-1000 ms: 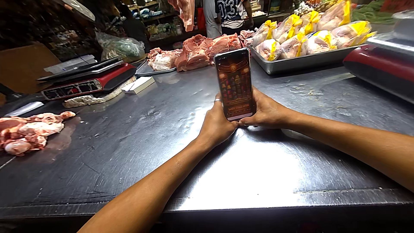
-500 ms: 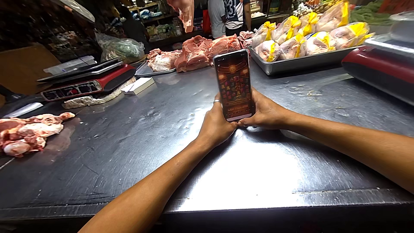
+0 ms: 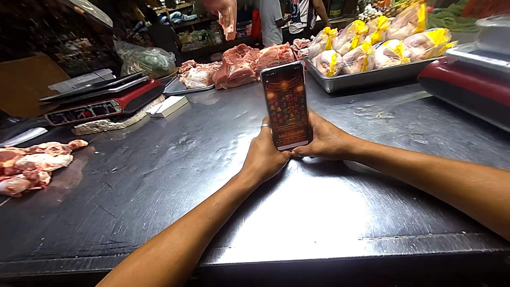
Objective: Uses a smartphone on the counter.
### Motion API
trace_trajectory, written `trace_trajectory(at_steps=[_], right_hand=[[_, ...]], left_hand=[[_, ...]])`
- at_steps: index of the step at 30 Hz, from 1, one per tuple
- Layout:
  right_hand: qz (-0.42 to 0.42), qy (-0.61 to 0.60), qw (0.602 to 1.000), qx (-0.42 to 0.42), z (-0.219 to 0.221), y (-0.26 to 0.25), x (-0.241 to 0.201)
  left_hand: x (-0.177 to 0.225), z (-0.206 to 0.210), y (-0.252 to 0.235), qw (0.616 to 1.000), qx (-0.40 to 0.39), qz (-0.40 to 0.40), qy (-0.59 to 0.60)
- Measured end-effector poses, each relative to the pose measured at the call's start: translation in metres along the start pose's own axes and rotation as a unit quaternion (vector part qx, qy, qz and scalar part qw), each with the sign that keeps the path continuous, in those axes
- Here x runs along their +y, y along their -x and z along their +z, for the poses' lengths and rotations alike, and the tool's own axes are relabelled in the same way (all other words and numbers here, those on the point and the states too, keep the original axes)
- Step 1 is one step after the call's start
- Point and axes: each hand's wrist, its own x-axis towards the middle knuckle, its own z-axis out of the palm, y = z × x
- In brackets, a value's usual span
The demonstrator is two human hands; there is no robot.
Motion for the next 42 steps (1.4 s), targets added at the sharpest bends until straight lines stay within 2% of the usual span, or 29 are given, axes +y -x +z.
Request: trace_trajectory(at_steps=[7, 10, 13, 24, 32, 42], right_hand=[[-0.008, 0.008, 1.000, -0.002, 0.000, 0.001, 0.000], [-0.014, -0.043, 0.999, -0.020, -0.001, -0.001, 0.001], [0.020, -0.092, 0.996, -0.002, 0.002, 0.001, -0.008], [0.128, -0.100, 0.981, 0.105, 0.016, 0.002, -0.028], [0.054, -0.106, 0.992, 0.038, 0.011, 0.006, -0.015], [0.067, -0.079, 0.994, 0.030, 0.008, 0.013, -0.022]], left_hand=[[0.001, 0.000, 0.001, 1.000, 0.004, 0.002, 0.005], [0.000, 0.000, 0.001, 1.000, 0.006, 0.011, 0.003], [0.000, 0.000, 0.001, 1.000, 0.005, 0.009, -0.001], [0.005, 0.000, 0.002, 1.000, 0.006, 0.006, -0.008], [0.003, 0.001, 0.002, 1.000, 0.007, 0.004, -0.018], [0.000, 0.001, -0.002, 1.000, 0.013, 0.007, -0.018]])
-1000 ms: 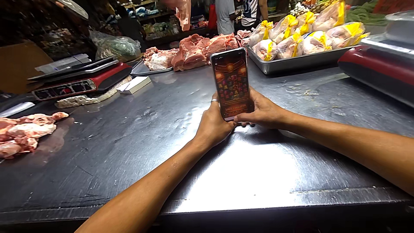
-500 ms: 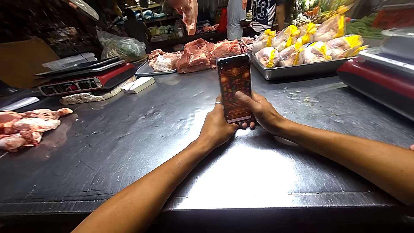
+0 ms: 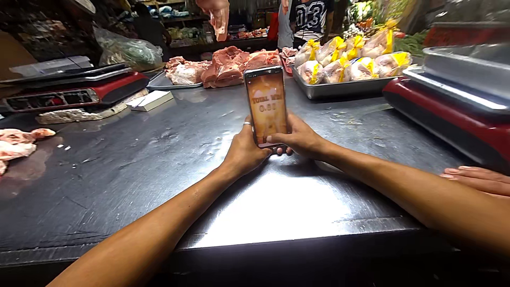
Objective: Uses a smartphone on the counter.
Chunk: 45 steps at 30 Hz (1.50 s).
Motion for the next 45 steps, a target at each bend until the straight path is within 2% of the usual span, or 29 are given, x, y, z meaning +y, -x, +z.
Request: trace_trajectory(at_steps=[6, 12, 17, 20, 32, 40, 45], right_hand=[[0.038, -0.047, 0.998, 0.005, -0.003, -0.003, -0.004], [0.049, -0.068, 0.996, -0.003, -0.006, -0.008, -0.001], [0.038, -0.077, 0.996, -0.016, -0.006, -0.005, -0.002], [0.048, -0.084, 0.995, 0.008, -0.005, -0.007, 0.002], [0.027, -0.112, 0.993, 0.003, -0.005, -0.004, 0.006], [0.008, -0.054, 0.998, -0.006, -0.005, -0.007, 0.003], [-0.002, -0.064, 0.998, -0.012, -0.004, -0.009, 0.004]], left_hand=[[0.001, 0.001, 0.005, 1.000, 0.007, 0.021, -0.002], [0.008, -0.001, 0.007, 1.000, -0.008, 0.002, -0.004], [0.011, -0.003, 0.006, 0.999, -0.032, -0.022, 0.008], [0.007, -0.002, 0.004, 0.999, -0.033, -0.018, 0.015], [0.006, -0.001, 0.005, 0.999, -0.025, 0.002, 0.020], [0.005, -0.002, 0.003, 1.000, -0.026, -0.011, 0.008], [0.004, -0.002, 0.002, 0.999, -0.025, -0.014, 0.017]])
